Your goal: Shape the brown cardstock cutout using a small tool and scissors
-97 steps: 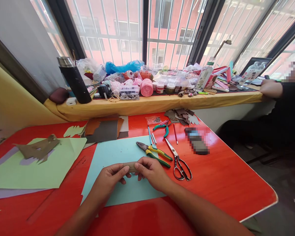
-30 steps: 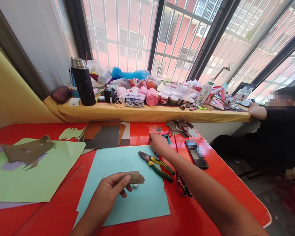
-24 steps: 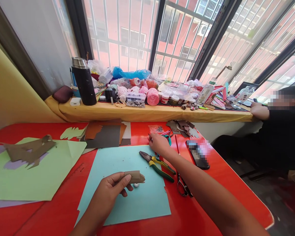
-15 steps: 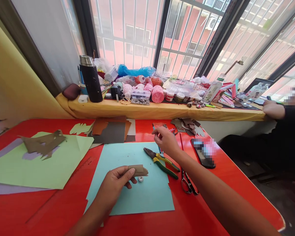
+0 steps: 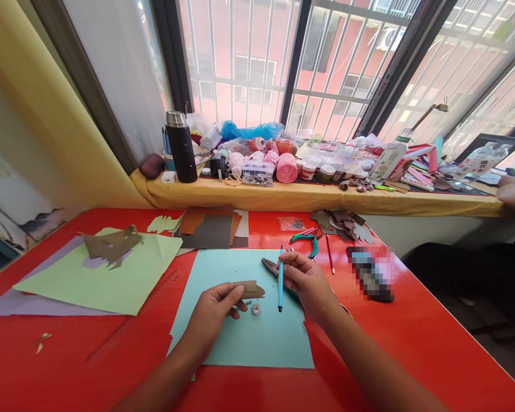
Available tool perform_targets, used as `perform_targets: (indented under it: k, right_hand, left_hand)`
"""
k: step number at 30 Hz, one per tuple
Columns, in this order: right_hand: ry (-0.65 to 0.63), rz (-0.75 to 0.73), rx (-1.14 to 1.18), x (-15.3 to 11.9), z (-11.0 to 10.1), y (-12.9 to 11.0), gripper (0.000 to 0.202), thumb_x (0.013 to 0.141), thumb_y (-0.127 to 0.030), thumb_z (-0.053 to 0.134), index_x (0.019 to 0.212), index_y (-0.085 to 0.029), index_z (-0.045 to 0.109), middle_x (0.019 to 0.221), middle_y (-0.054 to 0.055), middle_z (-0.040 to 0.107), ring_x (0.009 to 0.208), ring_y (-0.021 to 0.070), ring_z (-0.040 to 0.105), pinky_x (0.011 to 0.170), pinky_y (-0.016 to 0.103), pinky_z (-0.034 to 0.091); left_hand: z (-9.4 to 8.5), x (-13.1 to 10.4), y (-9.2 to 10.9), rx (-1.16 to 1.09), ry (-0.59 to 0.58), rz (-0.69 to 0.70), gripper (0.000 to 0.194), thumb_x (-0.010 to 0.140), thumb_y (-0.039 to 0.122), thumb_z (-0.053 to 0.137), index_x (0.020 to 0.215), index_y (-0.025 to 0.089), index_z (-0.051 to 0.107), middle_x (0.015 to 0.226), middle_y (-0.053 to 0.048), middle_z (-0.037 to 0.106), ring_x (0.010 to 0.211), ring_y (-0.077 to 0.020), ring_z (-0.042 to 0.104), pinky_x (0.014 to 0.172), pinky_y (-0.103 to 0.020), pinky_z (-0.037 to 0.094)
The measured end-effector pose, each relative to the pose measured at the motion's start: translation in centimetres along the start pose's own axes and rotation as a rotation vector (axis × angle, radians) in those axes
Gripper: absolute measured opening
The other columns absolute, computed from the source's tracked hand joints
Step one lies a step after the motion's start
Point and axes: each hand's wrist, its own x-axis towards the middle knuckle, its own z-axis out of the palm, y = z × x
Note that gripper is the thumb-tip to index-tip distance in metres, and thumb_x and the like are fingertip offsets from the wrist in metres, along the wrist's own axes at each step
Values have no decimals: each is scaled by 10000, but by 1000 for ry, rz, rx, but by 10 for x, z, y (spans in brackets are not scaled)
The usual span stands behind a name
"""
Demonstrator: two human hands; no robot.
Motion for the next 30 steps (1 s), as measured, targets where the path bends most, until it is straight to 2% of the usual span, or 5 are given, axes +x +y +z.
perform_targets:
  k: [9,15,22,25,30]
  right_hand:
    - [-84,52,185,-21,5,23,329,732,-349,922,976,-235,733,905,27,700,646,108,487,588,248,368]
    - [-120,43,158,-26,4,25,283,779,-375,895,943,-235,712,871,25,702,677,125,507,627,266,386]
    - [-120,12,178,-31,6,19,253,866,-380,825,1001,-247,658,854,8,701,611,113,506,614,277,380]
    - [-108,-86,71,-35,8,16,202,944,-423,732,958,-240,646,835,17,707,634,137,543,632,294,418]
    - [-105,-250,-285,-45,16,12,253,1021,-431,596,880,-233,667,815,31,705,640,161,576,625,304,459]
  left_hand:
    - [-2,4,-6,48,55,-8,487,891,576,674,1144,182,808,787,-59,743,701,-189,561,720,-315,468]
    - [-1,5,-7,68,61,-1,472,894,576,677,1136,194,812,764,-49,740,684,-179,562,703,-301,473]
    - [-1,5,-6,88,66,-8,454,907,567,669,1143,206,812,765,-41,736,683,-176,560,705,-298,470]
    - [0,4,-6,112,71,-9,452,915,567,658,1149,212,810,780,-40,737,684,-178,558,716,-301,469]
    - [1,4,-5,148,63,8,462,931,560,637,1162,198,806,800,-55,748,706,-194,578,712,-300,473]
